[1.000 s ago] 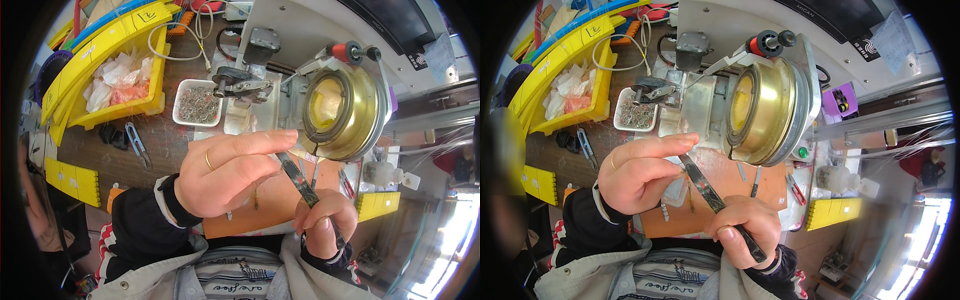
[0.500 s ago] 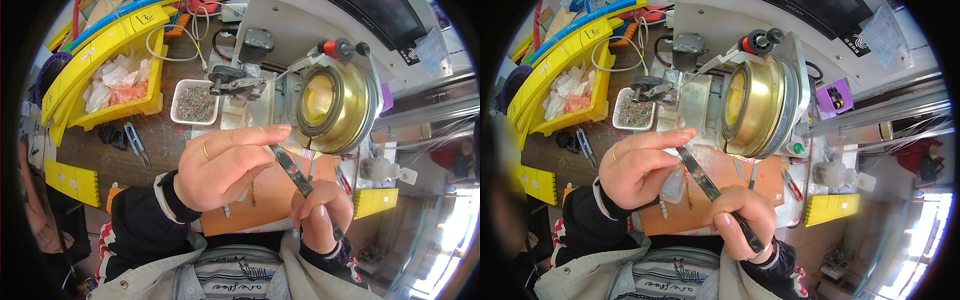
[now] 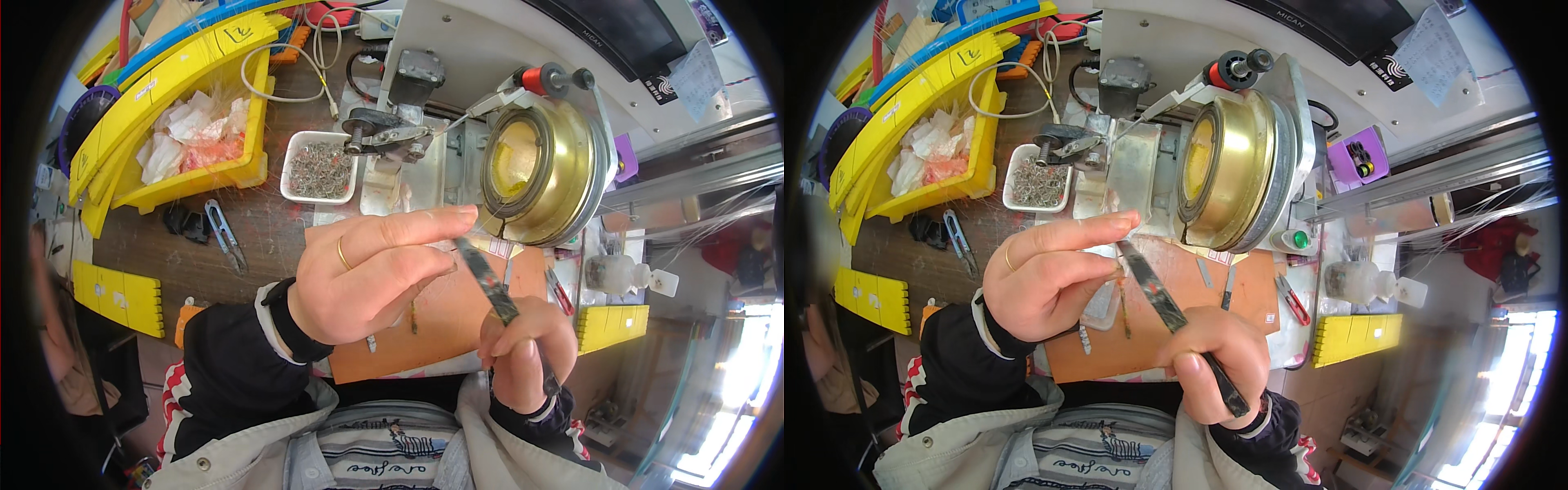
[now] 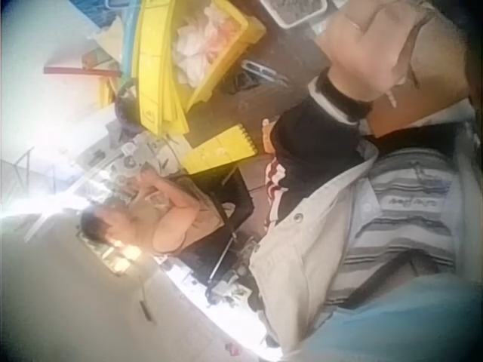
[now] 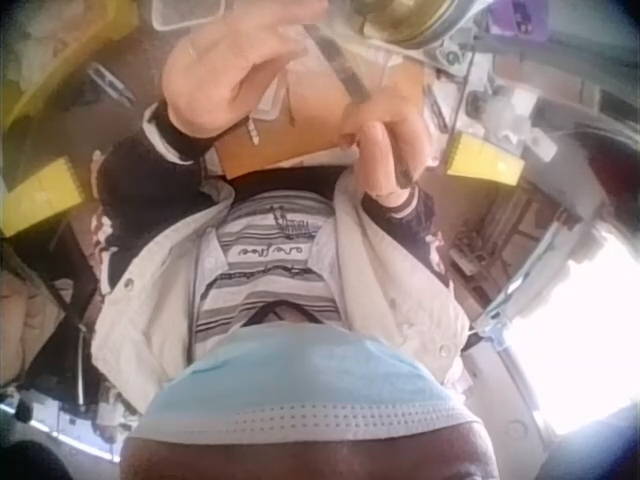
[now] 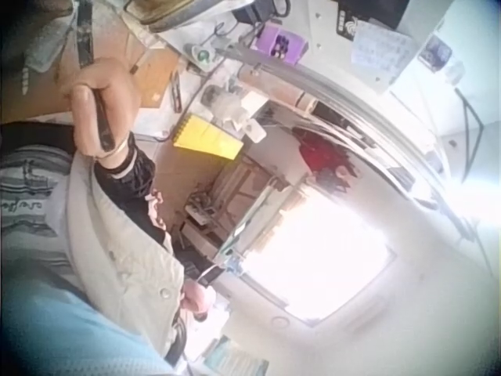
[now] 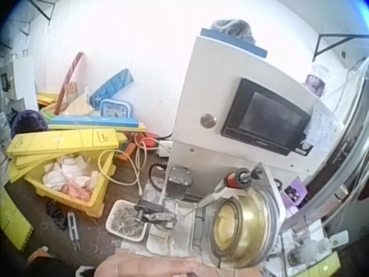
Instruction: Manually assemble and test small electronic components using industrial machinery and glue.
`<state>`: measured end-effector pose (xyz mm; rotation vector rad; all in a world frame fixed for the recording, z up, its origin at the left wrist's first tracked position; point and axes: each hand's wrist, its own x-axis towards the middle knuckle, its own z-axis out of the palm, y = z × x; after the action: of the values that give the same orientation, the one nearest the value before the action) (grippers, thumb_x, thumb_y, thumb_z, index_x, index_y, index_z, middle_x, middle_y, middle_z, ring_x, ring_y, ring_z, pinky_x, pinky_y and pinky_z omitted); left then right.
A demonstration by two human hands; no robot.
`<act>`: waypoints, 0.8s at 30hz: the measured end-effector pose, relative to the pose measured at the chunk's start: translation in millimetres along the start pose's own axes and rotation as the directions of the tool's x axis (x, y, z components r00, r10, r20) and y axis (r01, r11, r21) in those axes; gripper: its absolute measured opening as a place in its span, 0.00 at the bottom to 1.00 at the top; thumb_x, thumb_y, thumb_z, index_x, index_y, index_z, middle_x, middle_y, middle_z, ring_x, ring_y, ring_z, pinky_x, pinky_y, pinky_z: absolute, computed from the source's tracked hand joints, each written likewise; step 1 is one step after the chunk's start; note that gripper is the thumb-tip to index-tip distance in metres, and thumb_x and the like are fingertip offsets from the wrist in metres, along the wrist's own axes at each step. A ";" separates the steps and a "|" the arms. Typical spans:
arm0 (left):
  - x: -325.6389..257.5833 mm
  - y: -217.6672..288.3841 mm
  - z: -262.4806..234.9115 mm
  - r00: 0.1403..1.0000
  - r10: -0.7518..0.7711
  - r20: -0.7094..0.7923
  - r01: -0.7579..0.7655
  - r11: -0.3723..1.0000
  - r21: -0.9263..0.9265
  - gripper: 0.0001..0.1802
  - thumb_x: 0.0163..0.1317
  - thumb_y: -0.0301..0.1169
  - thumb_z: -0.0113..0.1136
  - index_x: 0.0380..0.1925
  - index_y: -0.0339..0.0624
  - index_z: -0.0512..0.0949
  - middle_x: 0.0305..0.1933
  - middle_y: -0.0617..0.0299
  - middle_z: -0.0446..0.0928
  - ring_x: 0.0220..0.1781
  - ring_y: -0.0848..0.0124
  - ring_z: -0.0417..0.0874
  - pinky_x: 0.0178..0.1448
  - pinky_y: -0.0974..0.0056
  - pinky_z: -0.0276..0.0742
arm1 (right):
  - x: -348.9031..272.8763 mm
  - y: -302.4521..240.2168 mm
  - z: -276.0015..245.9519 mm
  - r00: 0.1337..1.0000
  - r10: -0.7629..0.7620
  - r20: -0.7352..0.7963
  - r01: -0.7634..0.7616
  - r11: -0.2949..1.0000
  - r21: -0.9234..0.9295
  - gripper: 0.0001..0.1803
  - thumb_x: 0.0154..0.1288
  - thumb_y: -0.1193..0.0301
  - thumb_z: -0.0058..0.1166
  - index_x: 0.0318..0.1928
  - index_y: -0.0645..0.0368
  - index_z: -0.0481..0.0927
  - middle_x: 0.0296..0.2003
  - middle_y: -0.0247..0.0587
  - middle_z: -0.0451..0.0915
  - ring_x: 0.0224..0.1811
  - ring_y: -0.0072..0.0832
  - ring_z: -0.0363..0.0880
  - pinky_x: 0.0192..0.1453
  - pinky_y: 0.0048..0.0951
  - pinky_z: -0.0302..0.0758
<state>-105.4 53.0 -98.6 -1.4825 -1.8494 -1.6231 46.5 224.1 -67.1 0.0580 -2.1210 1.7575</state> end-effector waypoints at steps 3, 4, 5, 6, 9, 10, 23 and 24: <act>-1.6 -1.0 -2.5 0.999 0.042 0.006 -0.042 0.999 0.034 0.16 0.53 0.12 0.68 0.42 0.36 0.79 0.55 0.42 0.83 0.54 0.51 0.89 0.52 0.58 0.88 | -17.5 9.6 -8.6 0.978 -0.195 -0.069 0.187 0.977 -0.102 0.08 0.71 0.71 0.52 0.34 0.59 0.80 0.21 0.38 0.79 0.20 0.31 0.77 0.30 0.31 0.74; -1.0 -0.4 -3.4 0.999 0.037 0.018 -0.037 0.999 0.035 0.16 0.54 0.12 0.68 0.42 0.36 0.79 0.54 0.42 0.84 0.53 0.52 0.89 0.51 0.58 0.88 | -27.1 11.9 -22.2 0.971 -0.239 -0.007 0.235 0.957 -0.170 0.04 0.67 0.74 0.54 0.39 0.59 0.80 0.22 0.38 0.80 0.22 0.34 0.79 0.33 0.33 0.77; 0.5 0.5 -4.2 0.999 0.035 0.030 -0.036 0.999 0.035 0.16 0.54 0.13 0.68 0.42 0.36 0.80 0.54 0.42 0.84 0.52 0.52 0.89 0.51 0.58 0.88 | -35.3 10.4 -26.9 0.970 -0.245 -0.009 0.239 0.955 -0.173 0.04 0.67 0.74 0.54 0.39 0.59 0.80 0.22 0.38 0.80 0.22 0.34 0.79 0.33 0.33 0.77; 1.1 0.7 -4.4 0.999 0.042 0.030 -0.043 0.998 0.035 0.16 0.54 0.13 0.68 0.42 0.36 0.80 0.54 0.42 0.84 0.52 0.52 0.89 0.51 0.58 0.88 | -42.7 8.3 -30.1 0.970 -0.241 -0.010 0.231 0.941 -0.246 0.06 0.65 0.77 0.55 0.42 0.59 0.79 0.23 0.38 0.82 0.23 0.34 0.81 0.34 0.33 0.78; 1.4 -0.4 -2.5 0.996 0.028 0.086 -0.032 0.999 0.042 0.14 0.56 0.14 0.67 0.42 0.36 0.80 0.52 0.44 0.85 0.51 0.53 0.90 0.50 0.59 0.87 | -47.3 1.7 -47.3 0.989 -0.095 0.117 0.137 0.893 -0.429 0.19 0.57 0.83 0.61 0.50 0.60 0.77 0.27 0.39 0.86 0.25 0.34 0.84 0.35 0.31 0.79; 3.8 -0.4 -2.2 0.993 -0.002 0.115 -0.004 0.999 0.054 0.13 0.57 0.14 0.67 0.41 0.36 0.80 0.51 0.46 0.86 0.50 0.54 0.90 0.49 0.60 0.87 | -48.1 8.1 -44.9 0.990 -0.106 0.095 0.140 0.837 -0.529 0.20 0.56 0.83 0.64 0.50 0.60 0.78 0.27 0.39 0.86 0.25 0.34 0.84 0.35 0.30 0.79; 39.3 35.5 2.3 0.951 -0.310 0.014 0.301 0.932 0.202 0.04 0.55 0.23 0.71 0.32 0.39 0.86 0.29 0.57 0.85 0.31 0.63 0.85 0.36 0.63 0.77 | -53.3 23.2 -60.5 0.969 0.063 0.239 0.168 0.542 -0.823 0.20 0.63 0.79 0.61 0.55 0.52 0.85 0.41 0.40 0.86 0.31 0.38 0.83 0.36 0.35 0.79; 50.7 41.1 -4.9 0.957 -0.289 -0.003 0.281 0.925 0.255 0.04 0.55 0.23 0.71 0.31 0.39 0.85 0.29 0.59 0.83 0.35 0.64 0.83 0.43 0.62 0.77 | -50.1 19.7 -62.3 0.983 0.027 0.182 0.131 0.589 -0.797 0.21 0.62 0.80 0.61 0.56 0.54 0.85 0.41 0.41 0.86 0.31 0.36 0.83 0.36 0.32 0.79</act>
<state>-96.7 68.1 -35.5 -1.1843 -2.2818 -1.4116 104.0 277.2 -92.5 0.0248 -2.8144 0.5982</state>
